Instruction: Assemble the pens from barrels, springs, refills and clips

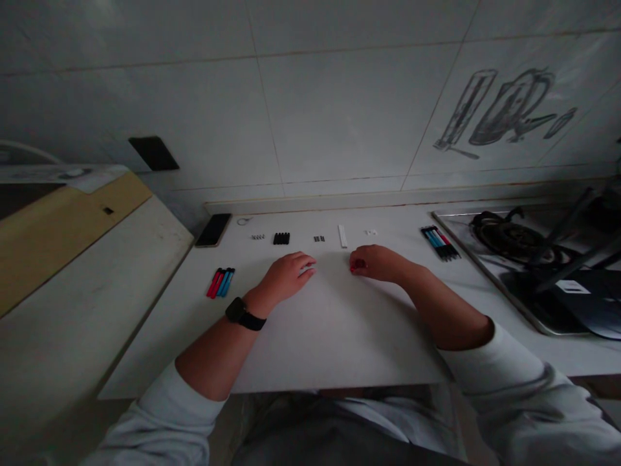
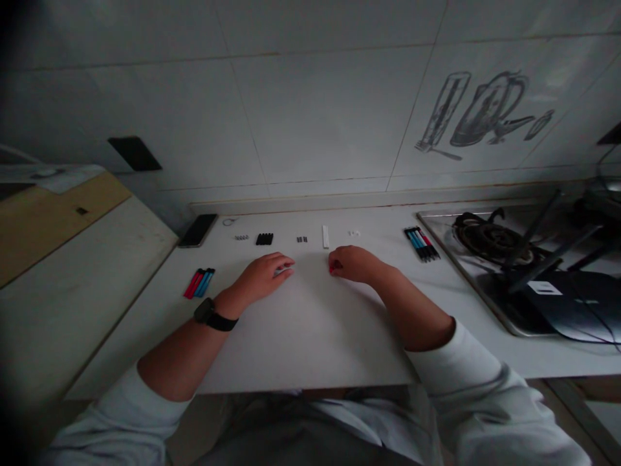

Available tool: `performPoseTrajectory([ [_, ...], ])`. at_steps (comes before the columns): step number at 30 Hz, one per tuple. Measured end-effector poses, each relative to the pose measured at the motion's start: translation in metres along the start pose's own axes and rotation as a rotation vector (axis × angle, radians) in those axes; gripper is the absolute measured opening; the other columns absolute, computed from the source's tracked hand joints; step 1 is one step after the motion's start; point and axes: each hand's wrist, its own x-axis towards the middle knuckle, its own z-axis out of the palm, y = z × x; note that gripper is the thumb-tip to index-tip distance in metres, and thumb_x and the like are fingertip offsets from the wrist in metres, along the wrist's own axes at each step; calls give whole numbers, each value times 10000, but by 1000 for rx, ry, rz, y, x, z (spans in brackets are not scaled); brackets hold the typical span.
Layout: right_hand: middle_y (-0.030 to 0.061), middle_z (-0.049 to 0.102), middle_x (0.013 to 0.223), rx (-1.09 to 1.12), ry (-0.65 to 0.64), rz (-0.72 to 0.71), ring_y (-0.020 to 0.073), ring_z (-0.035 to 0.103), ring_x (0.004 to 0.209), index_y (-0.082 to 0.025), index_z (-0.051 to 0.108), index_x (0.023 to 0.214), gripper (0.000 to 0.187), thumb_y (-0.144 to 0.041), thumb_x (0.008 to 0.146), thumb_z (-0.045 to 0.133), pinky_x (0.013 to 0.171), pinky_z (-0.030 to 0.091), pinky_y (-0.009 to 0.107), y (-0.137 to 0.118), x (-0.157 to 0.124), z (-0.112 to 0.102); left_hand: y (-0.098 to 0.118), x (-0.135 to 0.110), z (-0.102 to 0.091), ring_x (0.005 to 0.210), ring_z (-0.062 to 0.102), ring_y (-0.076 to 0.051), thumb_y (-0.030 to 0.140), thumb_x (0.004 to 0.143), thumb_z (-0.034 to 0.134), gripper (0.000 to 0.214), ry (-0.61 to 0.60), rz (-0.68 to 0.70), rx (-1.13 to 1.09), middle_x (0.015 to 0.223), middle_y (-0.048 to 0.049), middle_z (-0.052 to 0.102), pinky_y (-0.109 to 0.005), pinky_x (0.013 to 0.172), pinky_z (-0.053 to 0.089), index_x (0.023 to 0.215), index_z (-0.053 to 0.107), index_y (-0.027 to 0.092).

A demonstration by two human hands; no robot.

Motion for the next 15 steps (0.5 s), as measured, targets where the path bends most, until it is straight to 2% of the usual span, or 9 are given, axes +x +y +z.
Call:
performPoseTrajectory([
  [5, 53, 735, 911, 48, 34, -31, 197, 653, 792, -226, 752, 992, 168, -340, 893, 678, 710, 449, 289, 2, 0, -2, -2, 1, -1, 873, 673, -187, 267, 966, 632, 186, 8, -25, 3, 1002, -54, 721, -342, 827, 548, 1127, 711, 219],
  [12, 95, 732, 1009, 57, 285, -117, 228, 676, 912, -204, 740, 1042, 252, -365, 984, 554, 810, 493, 329, -7, 2, -4, -4, 3, -6, 853, 668, -190, 246, 964, 630, 147, 62, -85, 45, 969, -48, 729, -346, 818, 538, 1087, 699, 205],
  [15, 99, 734, 1011, 55, 326, -152, 238, 675, 928, -208, 740, 1038, 259, -346, 1003, 524, 828, 503, 344, -15, 4, 2, -15, 4, -13, 867, 670, -204, 230, 950, 641, 152, 134, -164, 91, 951, -46, 728, -355, 827, 534, 1093, 686, 209],
])
